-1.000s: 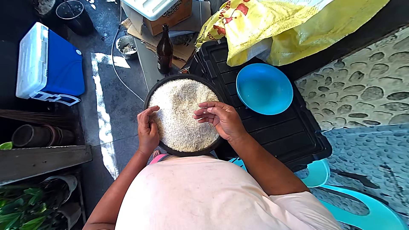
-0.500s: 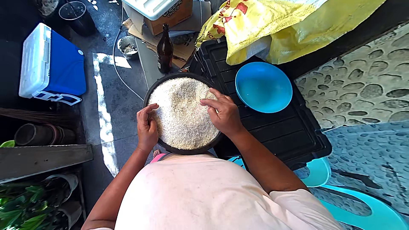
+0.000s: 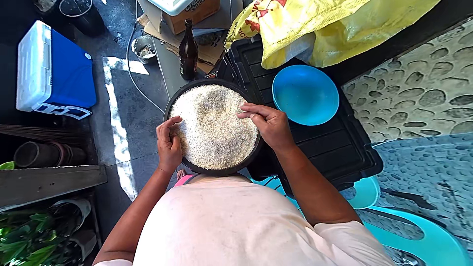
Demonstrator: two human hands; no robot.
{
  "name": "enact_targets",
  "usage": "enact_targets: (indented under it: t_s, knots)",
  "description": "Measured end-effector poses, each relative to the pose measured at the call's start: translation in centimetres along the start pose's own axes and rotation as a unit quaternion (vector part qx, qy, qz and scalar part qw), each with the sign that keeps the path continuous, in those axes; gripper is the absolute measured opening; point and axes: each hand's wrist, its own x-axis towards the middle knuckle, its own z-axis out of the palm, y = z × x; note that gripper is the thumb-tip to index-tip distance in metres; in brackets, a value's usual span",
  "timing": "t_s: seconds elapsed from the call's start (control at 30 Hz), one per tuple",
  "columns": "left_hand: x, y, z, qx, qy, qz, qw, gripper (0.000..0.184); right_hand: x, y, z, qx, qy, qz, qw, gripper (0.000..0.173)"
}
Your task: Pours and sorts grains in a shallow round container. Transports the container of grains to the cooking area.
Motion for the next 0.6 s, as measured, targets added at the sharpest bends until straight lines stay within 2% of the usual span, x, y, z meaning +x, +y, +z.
enact_targets:
  t_s: [0.13, 0.3, 0.4, 0.47, 0.5, 0.53, 0.6]
  knots:
    - [0.0, 0.1, -0.1, -0.001, -0.003, 0.0, 1.0, 0.044, -1.8, -1.4, -2.4, 0.031, -0.079, -0.001, 0.996, 0.025]
    - [0.1, 0.3, -0.1, 0.01, -0.009, -0.004, 1.0, 0.044, -5.1, -1.2, -5.5, 0.005, -0.304, -0.012, 0.952, 0.027]
    - [0.2, 0.3, -0.1, 0.013, -0.008, 0.003, 1.0, 0.043, -6.7, -1.6, -5.6, -0.134, -0.421, 0.001, 0.897, 0.028]
    - [0.2, 0.3, -0.1, 0.015, -0.008, 0.004, 1.0, 0.043, -6.7, -2.6, -5.1, -0.249, -0.512, 0.056, 0.82, 0.033]
    - [0.2, 0.2, -0.1, 0.016, -0.008, 0.004, 1.0, 0.043, -6.7, -2.9, -4.8, -0.28, -0.516, 0.054, 0.808, 0.035]
    - [0.2, 0.2, -0.1, 0.016, -0.008, 0.005, 1.0, 0.044, -6.9, -2.8, -4.7, -0.284, -0.482, 0.011, 0.829, 0.034]
    - [0.2, 0.1, -0.1, 0.015, -0.003, 0.009, 1.0, 0.045, -6.9, -2.5, -4.0, -0.244, -0.339, -0.126, 0.9, 0.034]
